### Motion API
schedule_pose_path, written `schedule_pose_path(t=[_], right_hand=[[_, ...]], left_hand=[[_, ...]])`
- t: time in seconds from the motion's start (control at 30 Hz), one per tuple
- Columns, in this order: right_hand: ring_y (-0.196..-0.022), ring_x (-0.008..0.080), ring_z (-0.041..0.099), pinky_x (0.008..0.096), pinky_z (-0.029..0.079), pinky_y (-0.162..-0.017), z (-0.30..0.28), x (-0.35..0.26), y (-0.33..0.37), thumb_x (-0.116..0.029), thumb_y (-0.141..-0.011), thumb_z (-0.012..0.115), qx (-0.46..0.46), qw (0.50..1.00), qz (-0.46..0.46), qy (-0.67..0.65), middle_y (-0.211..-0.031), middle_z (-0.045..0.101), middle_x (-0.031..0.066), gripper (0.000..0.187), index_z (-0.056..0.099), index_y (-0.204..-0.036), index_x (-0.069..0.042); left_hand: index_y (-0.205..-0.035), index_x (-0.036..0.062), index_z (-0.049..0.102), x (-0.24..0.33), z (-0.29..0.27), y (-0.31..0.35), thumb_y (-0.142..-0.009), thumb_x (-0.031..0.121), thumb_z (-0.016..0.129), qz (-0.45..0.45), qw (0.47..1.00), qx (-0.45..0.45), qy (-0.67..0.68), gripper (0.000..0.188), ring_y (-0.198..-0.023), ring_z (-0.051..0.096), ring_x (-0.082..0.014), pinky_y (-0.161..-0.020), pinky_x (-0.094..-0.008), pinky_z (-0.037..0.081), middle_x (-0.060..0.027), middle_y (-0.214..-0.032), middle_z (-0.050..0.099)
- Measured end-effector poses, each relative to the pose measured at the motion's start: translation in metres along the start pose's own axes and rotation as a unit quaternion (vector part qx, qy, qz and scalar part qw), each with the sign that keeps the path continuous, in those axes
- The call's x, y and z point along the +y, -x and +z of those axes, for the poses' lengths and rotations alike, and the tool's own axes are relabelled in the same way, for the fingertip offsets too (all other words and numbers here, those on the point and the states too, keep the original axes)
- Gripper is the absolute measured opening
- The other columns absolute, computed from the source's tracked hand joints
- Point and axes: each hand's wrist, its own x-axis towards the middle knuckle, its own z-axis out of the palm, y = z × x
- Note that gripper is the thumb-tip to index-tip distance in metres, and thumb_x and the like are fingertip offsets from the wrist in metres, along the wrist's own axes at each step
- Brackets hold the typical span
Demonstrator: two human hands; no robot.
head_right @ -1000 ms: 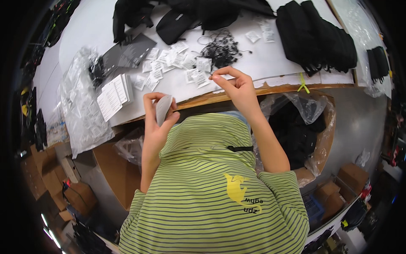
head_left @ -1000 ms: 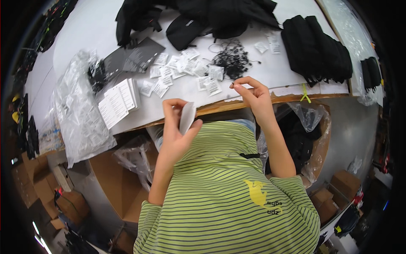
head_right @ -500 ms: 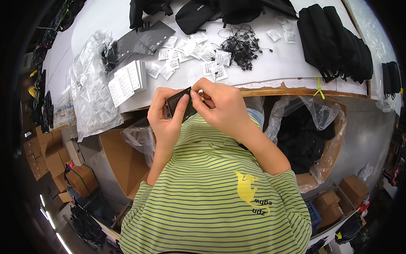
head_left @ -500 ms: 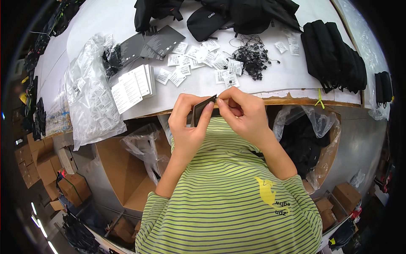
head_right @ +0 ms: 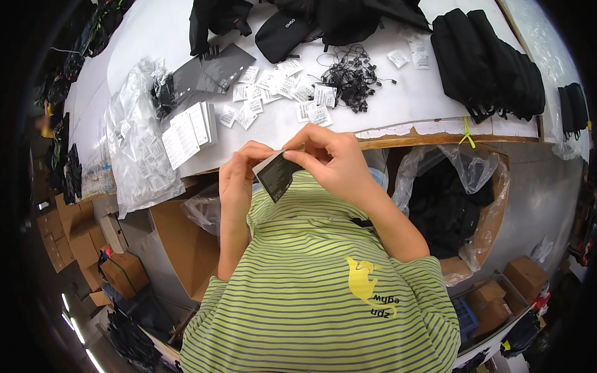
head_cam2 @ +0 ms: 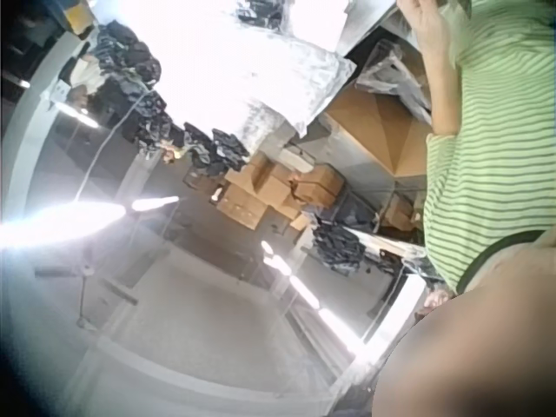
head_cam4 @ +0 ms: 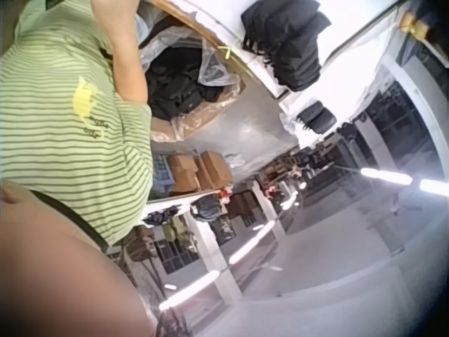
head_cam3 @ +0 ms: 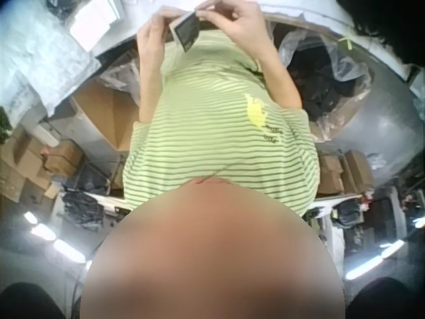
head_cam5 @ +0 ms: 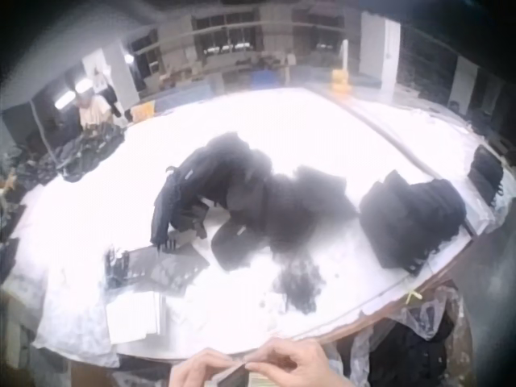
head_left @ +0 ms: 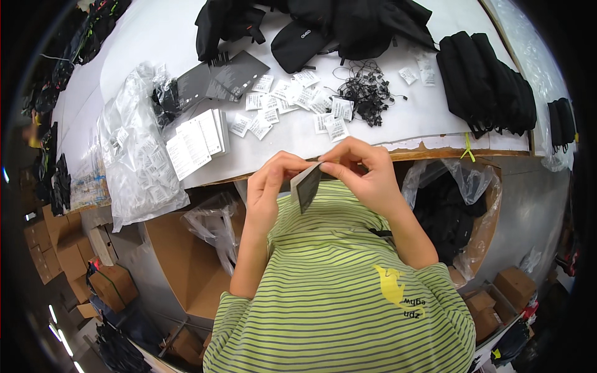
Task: Packing manuals and silica packets into small black protective cases.
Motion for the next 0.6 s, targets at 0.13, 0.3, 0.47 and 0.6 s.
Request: schedule_pose_path(t=[0.13,0.3,0.47,0.6], right_hand=[[-0.051,-0.0006,0.044,0.0165,0.032,-0.048,0.000,0.001,0.000,0.001,-0.079,0.070,-0.034,0.998,0.016,0.046,-0.061,0.060,-0.0025,0.007,0.068,-0.085,-0.001],[-0.048,0.0036,0.039,0.0221,0.029,-0.045,-0.003,0.002,-0.003,-0.012,-0.084,0.067,-0.054,0.997,0.013,0.055,-0.055,0.052,-0.0024,0.009,0.065,-0.084,-0.004],[-0.051,0.0013,0.041,0.0195,0.028,-0.047,-0.012,0.014,-0.003,-0.017,-0.090,0.062,-0.108,0.973,0.161,-0.127,-0.059,0.051,-0.0057,0.015,0.060,-0.091,-0.002],[-0.050,0.0021,0.042,0.0194,0.031,-0.046,-0.023,0.026,0.003,-0.013,-0.090,0.062,-0.057,0.970,0.158,-0.173,-0.059,0.051,-0.0038,0.013,0.059,-0.091,-0.001]], left_hand=[[-0.098,-0.0016,0.060,-0.010,-0.008,-0.001,-0.094,0.010,0.056,-0.099,0.994,-0.039,-0.032,0.013,-0.079,0.051,-0.0046,-0.070,-0.0181,0.039,0.0010,-0.088,0.058],[-0.094,-0.0001,0.056,-0.009,-0.008,-0.005,-0.093,0.008,0.057,-0.069,0.995,-0.041,-0.062,0.008,-0.079,0.050,-0.0037,-0.070,-0.0178,0.039,0.0022,-0.085,0.055],[-0.090,-0.0007,0.055,-0.010,-0.002,-0.032,-0.093,0.009,0.058,0.011,0.995,0.007,-0.104,0.010,-0.076,0.051,-0.0057,-0.071,-0.0197,0.041,-0.0004,-0.082,0.056],[-0.095,0.0004,0.059,-0.042,-0.035,-0.113,-0.090,0.016,0.062,-0.003,0.981,0.026,-0.195,0.017,-0.063,0.055,-0.0074,-0.057,-0.0229,0.044,-0.0043,-0.082,0.062]])
